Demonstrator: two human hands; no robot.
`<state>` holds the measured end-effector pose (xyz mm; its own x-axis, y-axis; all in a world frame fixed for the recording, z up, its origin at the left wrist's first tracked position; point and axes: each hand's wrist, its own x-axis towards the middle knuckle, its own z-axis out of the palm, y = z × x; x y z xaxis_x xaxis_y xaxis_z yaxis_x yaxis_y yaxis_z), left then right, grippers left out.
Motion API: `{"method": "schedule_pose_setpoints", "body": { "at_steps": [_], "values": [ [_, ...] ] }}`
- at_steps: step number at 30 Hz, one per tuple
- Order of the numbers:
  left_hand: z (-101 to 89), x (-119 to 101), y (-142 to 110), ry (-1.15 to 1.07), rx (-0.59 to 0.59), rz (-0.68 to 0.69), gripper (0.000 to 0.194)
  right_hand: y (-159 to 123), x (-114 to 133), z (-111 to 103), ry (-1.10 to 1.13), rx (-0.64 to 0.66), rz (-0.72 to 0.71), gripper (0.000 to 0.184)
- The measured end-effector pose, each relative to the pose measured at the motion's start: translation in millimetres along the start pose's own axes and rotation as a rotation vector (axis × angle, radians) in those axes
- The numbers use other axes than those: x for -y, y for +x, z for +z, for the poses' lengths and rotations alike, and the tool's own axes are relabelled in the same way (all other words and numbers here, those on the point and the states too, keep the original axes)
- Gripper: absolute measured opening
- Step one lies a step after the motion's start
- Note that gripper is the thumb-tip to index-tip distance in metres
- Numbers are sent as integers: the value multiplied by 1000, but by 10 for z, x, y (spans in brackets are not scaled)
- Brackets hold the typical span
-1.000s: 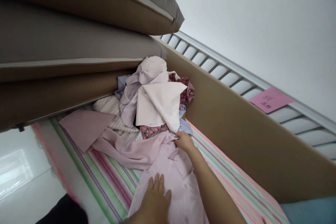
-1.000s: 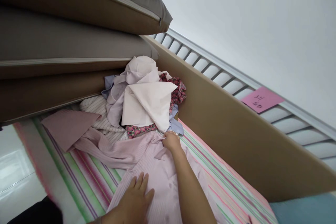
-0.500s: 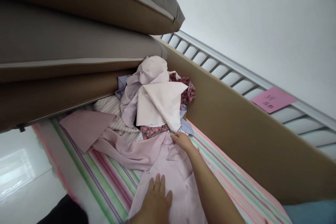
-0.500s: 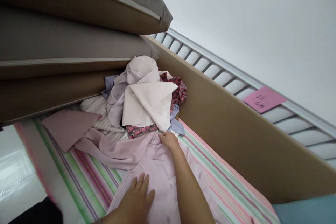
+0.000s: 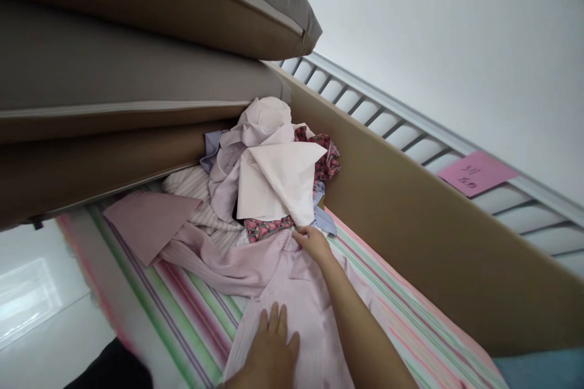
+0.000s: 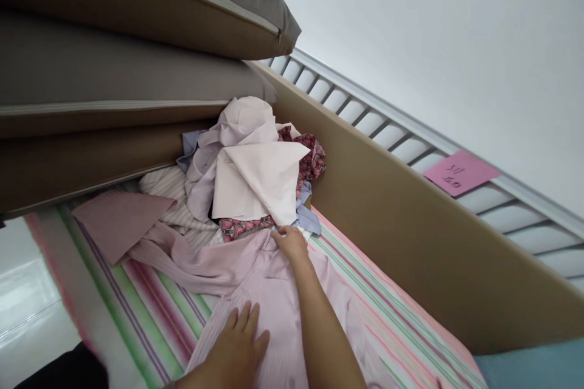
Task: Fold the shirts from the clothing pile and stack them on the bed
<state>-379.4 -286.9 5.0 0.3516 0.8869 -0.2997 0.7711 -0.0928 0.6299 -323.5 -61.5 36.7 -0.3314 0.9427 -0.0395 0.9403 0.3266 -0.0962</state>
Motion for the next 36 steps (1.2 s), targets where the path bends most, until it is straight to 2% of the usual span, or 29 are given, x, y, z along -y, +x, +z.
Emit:
{"method": "schedule_pose_setpoints", "body": {
  "at_steps": [6, 9, 15, 19, 23, 27, 29, 31, 36],
  "values": [
    [-38, -11, -9, -22, 5, -9, 64, 21, 28, 133, -4, -49, 14, 10],
    [-40, -9, -6, -35, 15, -8, 63, 31, 17, 121, 11, -86, 11, 11],
    [93, 49, 50, -58, -28, 15, 57, -1, 65, 80, 15, -213, -71, 13],
    [79, 56, 45, -80, -42, 32, 56, 20, 78, 278, 15, -318, -175, 17],
    [62, 45, 51, -53, -17, 16, 67, 60, 46, 508, 8, -410, -227, 19],
    [270, 96, 167, 12, -117, 19, 71, -5, -4, 497, 91, -511, -238, 31],
    [401, 134, 231, 45, -175, 24, 71, -134, -120, 422, 163, -602, -233, 38],
    [492, 165, 267, 64, -218, 27, 70, -346, -365, 363, 236, -662, -191, 42],
    [502, 190, 248, 76, -219, 31, 68, -1010, -1408, 456, 302, -599, 85, 50]
  ]
}}
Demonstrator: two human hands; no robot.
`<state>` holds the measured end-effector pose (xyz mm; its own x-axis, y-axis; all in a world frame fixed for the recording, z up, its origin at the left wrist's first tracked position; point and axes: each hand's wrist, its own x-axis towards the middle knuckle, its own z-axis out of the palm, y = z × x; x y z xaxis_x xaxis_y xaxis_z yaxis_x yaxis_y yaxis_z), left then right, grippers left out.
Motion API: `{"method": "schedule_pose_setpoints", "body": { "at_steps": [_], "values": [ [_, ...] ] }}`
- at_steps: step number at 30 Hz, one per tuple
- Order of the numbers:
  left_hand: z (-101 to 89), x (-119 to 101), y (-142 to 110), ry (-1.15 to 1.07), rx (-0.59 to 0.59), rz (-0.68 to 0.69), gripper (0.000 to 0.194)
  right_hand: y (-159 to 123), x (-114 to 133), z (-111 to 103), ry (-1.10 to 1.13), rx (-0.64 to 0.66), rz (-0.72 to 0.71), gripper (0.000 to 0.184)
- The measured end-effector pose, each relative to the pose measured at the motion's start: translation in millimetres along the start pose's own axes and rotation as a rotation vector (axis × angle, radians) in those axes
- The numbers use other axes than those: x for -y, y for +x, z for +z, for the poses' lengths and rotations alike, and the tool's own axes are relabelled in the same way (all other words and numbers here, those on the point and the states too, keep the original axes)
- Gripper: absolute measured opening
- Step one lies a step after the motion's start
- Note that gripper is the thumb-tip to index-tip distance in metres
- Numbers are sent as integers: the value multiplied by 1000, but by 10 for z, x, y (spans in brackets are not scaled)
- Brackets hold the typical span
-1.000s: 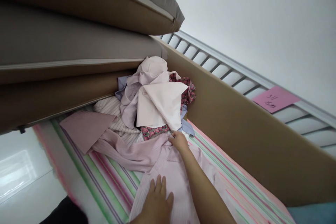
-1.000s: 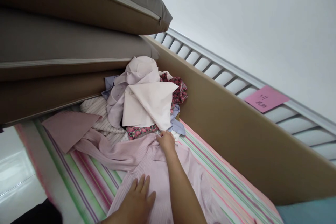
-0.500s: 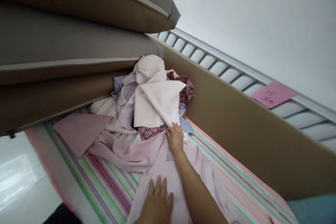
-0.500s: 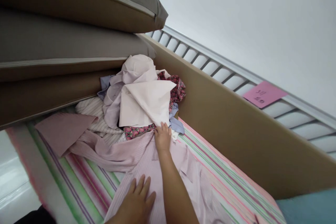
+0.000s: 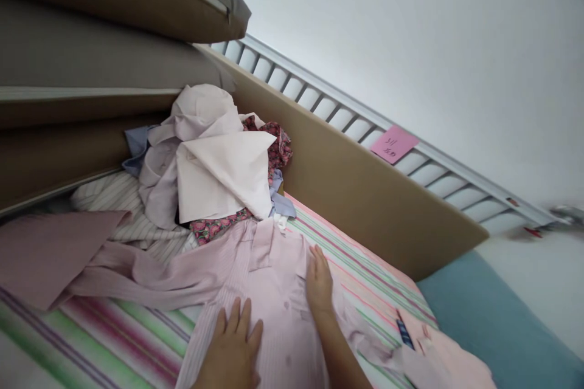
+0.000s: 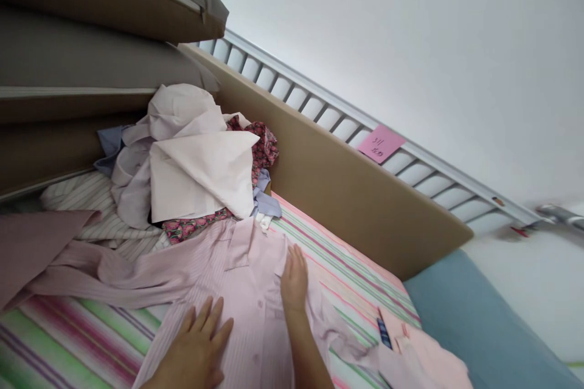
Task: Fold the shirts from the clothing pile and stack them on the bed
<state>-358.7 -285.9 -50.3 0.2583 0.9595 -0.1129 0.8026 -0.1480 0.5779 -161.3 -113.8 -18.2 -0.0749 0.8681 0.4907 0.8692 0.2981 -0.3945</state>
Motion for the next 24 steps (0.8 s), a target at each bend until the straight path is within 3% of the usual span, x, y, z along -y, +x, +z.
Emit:
{"method": "schedule_pose_setpoints", "body": {
  "at_steps": [3, 6, 9, 17, 24],
  "values": [
    [-72, -14, -25, 1, 38, -4, 69, -166, -500, -147, -110, 97, 114, 53],
    [-148, -45, -53, 6, 60, -17, 67, -167, -675, -128, -299, 270, 128, 55],
    [-210, -81, -74, 18, 85, -31, 65, -70, -660, -32, -429, 360, 149, 56],
    [-352, -172, -112, 49, 172, -79, 69, 106, -681, 143, -500, 378, 236, 53],
    [-315, -152, -117, 49, 104, -53, 65, 230, -516, -50, -494, 391, 298, 52]
  ]
}}
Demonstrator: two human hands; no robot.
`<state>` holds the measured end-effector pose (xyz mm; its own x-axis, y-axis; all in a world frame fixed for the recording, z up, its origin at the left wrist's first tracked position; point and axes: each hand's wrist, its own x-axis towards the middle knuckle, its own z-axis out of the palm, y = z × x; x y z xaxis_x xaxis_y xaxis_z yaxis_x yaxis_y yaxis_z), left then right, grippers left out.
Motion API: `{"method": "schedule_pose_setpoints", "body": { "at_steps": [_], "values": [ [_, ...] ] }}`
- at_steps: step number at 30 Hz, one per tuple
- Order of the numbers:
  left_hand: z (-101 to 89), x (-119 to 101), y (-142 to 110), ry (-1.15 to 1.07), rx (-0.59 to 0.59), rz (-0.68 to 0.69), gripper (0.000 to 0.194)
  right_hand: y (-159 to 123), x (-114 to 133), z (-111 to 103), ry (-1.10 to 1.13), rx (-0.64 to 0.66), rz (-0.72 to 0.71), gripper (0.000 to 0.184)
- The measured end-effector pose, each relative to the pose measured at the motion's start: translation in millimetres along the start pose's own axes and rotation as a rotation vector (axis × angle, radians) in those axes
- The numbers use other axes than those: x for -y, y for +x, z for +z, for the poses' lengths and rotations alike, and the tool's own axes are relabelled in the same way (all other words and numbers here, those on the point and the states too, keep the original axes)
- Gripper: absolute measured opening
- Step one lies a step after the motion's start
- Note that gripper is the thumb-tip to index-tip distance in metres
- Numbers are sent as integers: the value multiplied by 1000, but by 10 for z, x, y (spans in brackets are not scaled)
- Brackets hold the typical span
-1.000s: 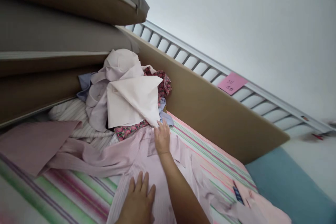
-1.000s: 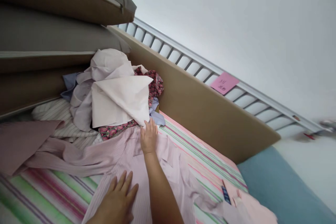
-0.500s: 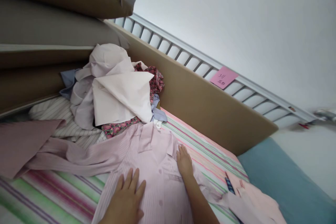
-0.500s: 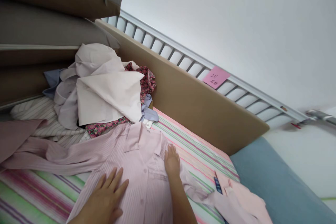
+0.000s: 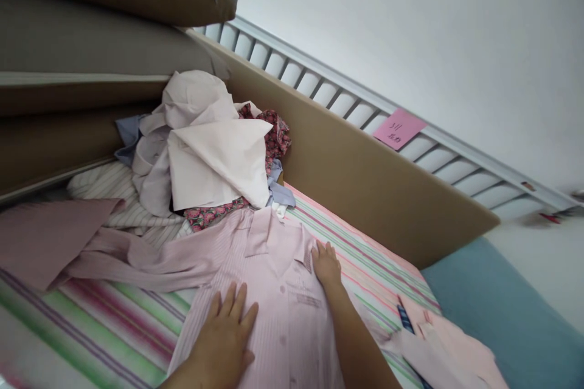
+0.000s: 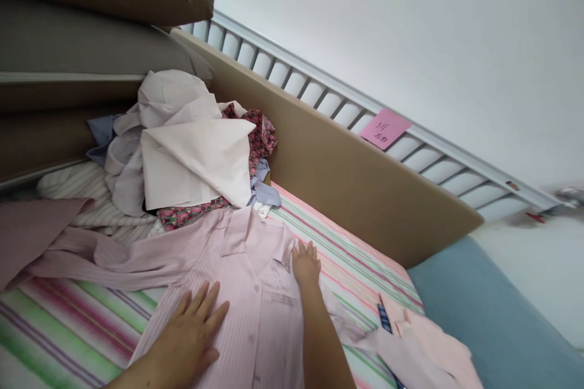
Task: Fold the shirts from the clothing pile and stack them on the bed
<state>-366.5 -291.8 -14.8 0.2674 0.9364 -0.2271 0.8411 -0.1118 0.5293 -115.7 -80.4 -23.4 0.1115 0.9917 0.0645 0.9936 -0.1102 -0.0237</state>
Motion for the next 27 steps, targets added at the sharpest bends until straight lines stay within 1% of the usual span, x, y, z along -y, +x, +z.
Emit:
{"method": "schedule_pose_setpoints", "body": {
  "at_steps": [2, 3, 5, 6, 7, 9, 13, 15, 16, 17, 19, 21, 23, 25, 27],
  "values": [
    [-25, -17, -11, 13, -2, 1, 65, -195, 14, -101, 18, -63, -14, 54],
    [-45, -32, -21, 26, -2, -4, 66, -343, 1, -136, 39, -100, -38, 55],
    [-82, -63, -47, 67, -12, -16, 67, -732, -92, -162, 89, -156, -119, 56],
    [-91, -71, -59, 90, -22, -20, 68, -960, -181, -152, 108, -173, -167, 56],
    [-91, -72, -69, 110, -37, -19, 68, -1201, -302, -129, 115, -183, -211, 55],
    [-66, -44, -77, 137, -76, -4, 65, -1691, -627, -54, 104, -199, -249, 55],
    [39, 59, -90, 150, -198, 64, 54, -2560, -1402, 138, 71, -227, -206, 54],
    [108, 66, -164, 155, -283, 83, 53, -2899, -1648, 203, 62, -231, -204, 52],
    [155, 47, -231, 163, -323, 94, 52, -3042, -1696, 217, 64, -231, -213, 50],
    [215, 14, -318, 173, -357, 107, 52, -3170, -1687, 215, 69, -233, -221, 49],
    [374, -85, -546, 195, -386, 151, 52, -3374, -1526, 165, 90, -234, -232, 48],
    [563, -197, -810, 213, -371, 199, 51, -3504, -1265, 75, 118, -225, -209, 50],
    [722, -289, -1066, 228, -328, 231, 51, -3561, -1044, -10, 132, -186, -170, 50],
    [796, -341, -1274, 239, -287, 249, 52, -3573, -962, -51, 115, -142, -134, 51],
    [771, -338, -1415, 239, -284, 243, 51, -3573, -1026, -47, 76, -132, -80, 53]
  ]
}}
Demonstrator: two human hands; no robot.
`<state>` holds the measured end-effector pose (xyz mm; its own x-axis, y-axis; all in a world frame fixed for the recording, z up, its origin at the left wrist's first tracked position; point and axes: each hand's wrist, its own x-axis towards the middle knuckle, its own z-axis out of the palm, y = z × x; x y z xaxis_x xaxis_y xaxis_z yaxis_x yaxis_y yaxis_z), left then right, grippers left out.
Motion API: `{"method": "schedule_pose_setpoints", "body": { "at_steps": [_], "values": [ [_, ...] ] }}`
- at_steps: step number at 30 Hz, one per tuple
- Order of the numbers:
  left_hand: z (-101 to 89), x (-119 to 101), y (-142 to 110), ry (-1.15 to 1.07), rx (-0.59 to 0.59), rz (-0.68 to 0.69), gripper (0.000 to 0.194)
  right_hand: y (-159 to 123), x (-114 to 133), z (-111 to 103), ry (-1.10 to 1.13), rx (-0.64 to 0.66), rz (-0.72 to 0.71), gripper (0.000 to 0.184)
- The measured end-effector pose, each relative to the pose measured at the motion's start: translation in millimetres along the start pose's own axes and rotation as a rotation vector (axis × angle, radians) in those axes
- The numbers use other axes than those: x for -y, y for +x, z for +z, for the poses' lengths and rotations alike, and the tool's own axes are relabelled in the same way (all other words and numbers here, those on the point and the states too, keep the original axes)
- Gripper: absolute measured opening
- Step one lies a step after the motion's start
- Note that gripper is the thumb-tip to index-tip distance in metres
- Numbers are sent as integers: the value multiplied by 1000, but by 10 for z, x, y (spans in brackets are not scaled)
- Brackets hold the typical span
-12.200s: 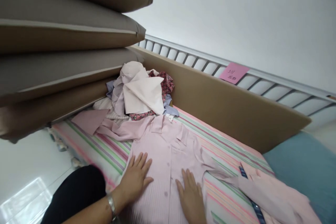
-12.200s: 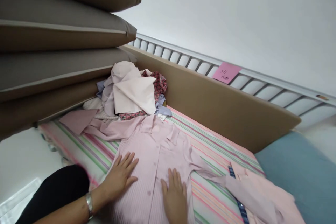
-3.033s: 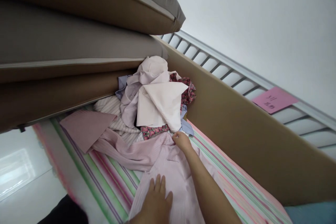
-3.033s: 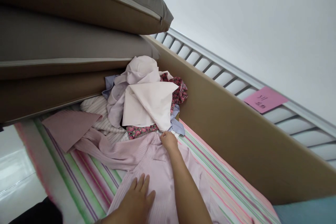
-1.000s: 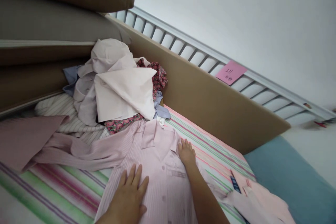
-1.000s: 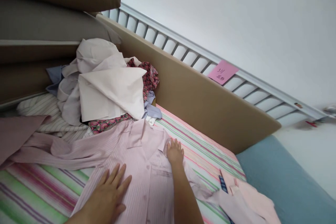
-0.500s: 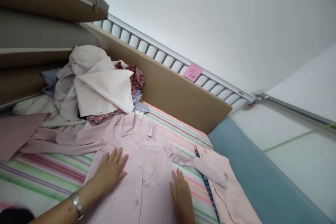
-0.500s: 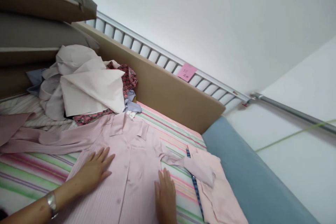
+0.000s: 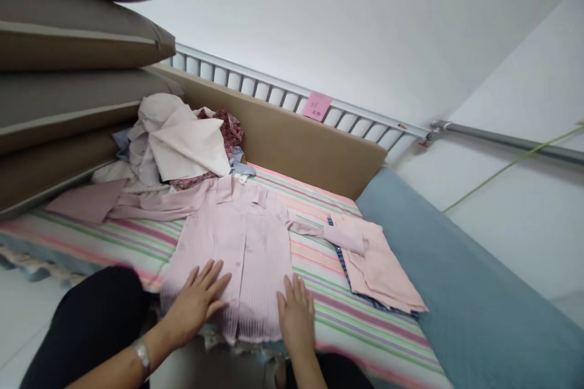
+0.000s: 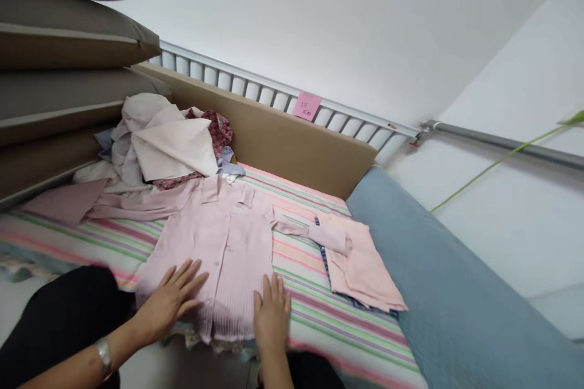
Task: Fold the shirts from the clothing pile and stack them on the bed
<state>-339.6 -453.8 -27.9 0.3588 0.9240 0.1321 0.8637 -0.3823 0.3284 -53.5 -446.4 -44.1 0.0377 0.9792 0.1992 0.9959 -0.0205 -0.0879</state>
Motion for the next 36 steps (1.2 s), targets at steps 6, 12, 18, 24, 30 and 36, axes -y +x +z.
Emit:
{"method": "schedule_pose_setpoints", "body": {
  "at_steps": [6, 12, 18, 24, 30, 36],
  "values": [
    [-214, 421, -111, 39, -230, -283, 50, -13, -120, -5, -33, -117, 76, 62],
    [-205, 822, -152, -123, -411, -490, 46, 69, 462, -79, 80, 12, -152, 56],
    [-206, 716, -219, -4, -397, -282, 47, 111, 255, 10, 45, 26, -74, 56],
    [147, 594, -43, 142, -350, -97, 51, 24, 12, -10, -31, 41, 17, 59],
    [295, 672, -19, 214, -349, -77, 51, 20, -158, -37, -43, 89, 60, 60],
    [75, 943, 137, 160, -392, -113, 43, 209, 5, -191, 28, 47, 106, 61]
  ]
}}
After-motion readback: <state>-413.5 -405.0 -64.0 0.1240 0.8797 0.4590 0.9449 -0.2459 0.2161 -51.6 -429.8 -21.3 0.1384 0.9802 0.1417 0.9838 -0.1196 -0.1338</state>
